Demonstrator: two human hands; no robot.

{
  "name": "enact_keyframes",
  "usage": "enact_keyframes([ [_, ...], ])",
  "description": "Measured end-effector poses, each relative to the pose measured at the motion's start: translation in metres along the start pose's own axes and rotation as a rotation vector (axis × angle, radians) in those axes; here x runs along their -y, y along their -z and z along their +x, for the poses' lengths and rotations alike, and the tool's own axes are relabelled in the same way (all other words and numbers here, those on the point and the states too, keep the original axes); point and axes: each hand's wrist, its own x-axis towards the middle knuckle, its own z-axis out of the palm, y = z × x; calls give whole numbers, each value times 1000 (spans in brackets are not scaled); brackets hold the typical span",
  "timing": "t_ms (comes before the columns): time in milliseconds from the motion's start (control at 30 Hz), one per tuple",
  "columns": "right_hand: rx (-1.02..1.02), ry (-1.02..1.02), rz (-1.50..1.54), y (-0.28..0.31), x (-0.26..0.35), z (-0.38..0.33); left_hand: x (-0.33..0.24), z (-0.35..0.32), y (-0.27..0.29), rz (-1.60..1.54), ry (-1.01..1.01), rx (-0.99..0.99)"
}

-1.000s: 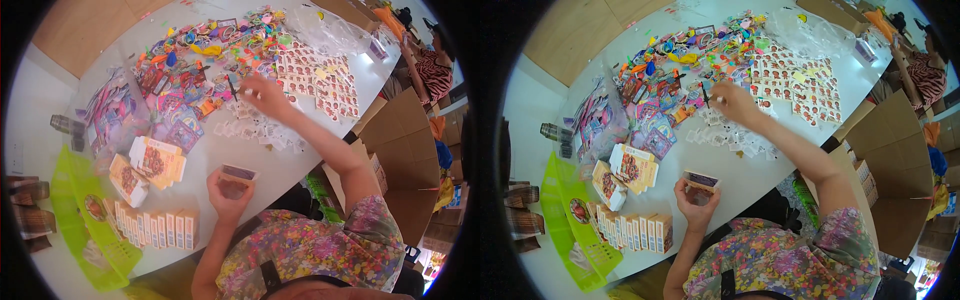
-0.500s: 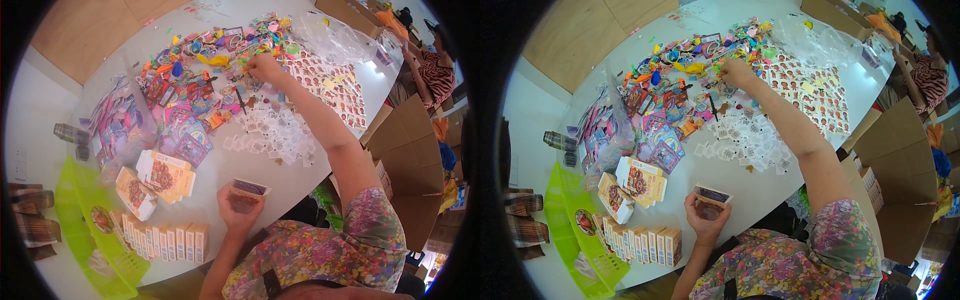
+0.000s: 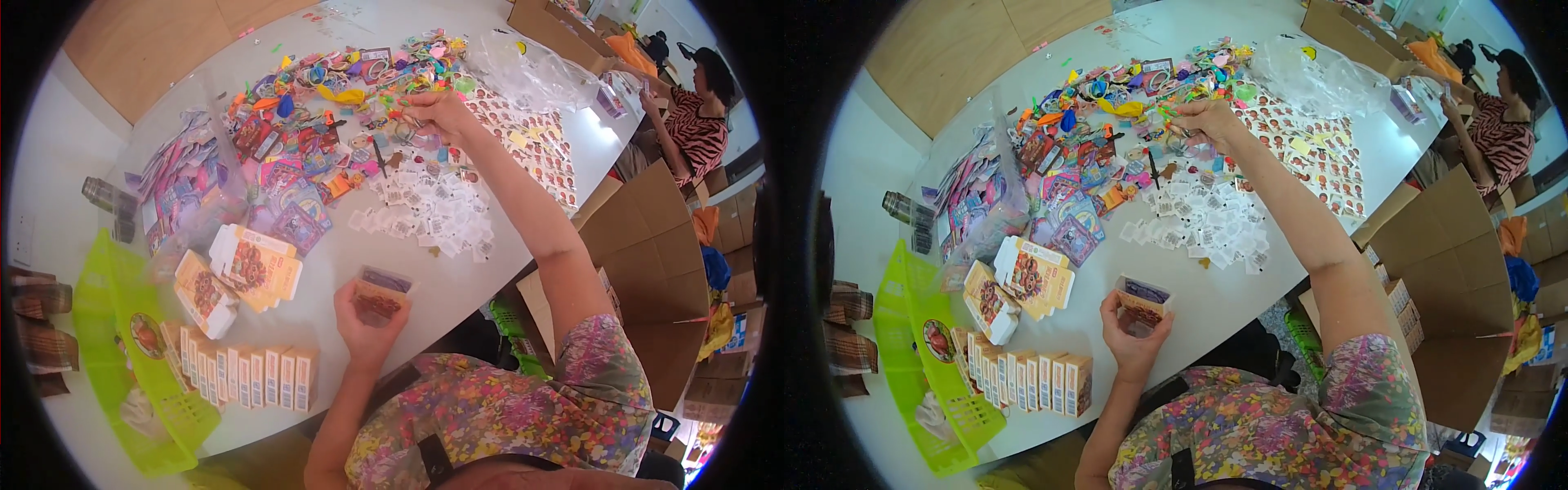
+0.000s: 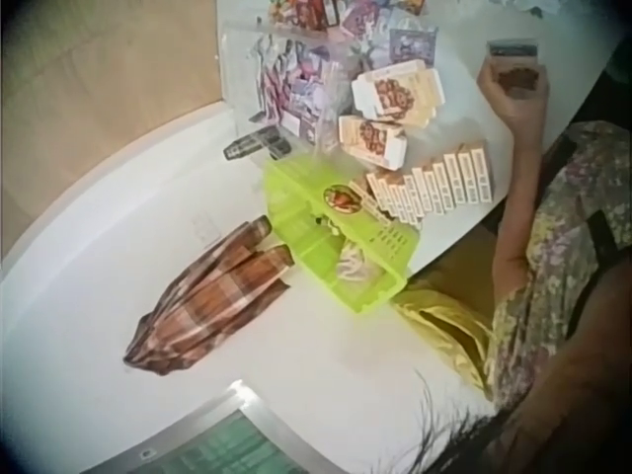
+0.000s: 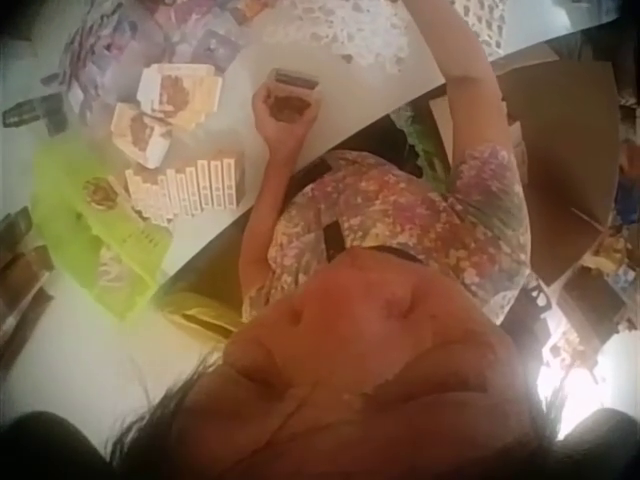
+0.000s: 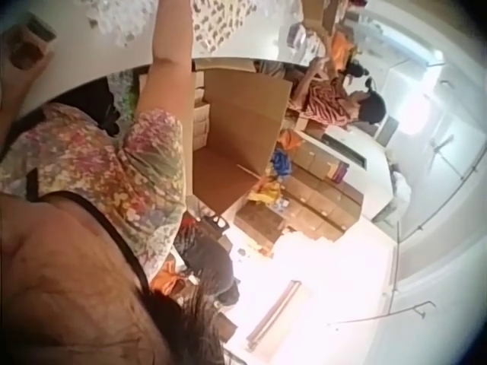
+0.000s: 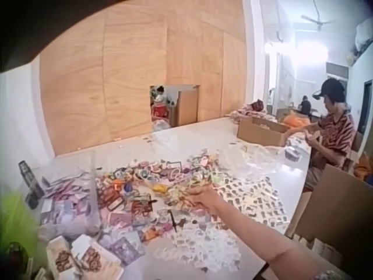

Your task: Packaging small toy charms and stickers into small plastic bags.

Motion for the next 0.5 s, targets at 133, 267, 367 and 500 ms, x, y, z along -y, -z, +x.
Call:
enact_keyframes([
  [133, 45, -63, 92, -3, 14, -14, -10, 4, -2, -36, -23, -16],
  [267, 130, -55, 157, -6, 19, -26, -10, 0, -3, -67, 60, -18],
  [367, 185, -48, 153, -30, 35, -56, -6, -1, -3, -41, 24, -36],
  [500, 378, -109, 183, -52, 47, -97, -5, 1, -5, -122, 37, -35],
])
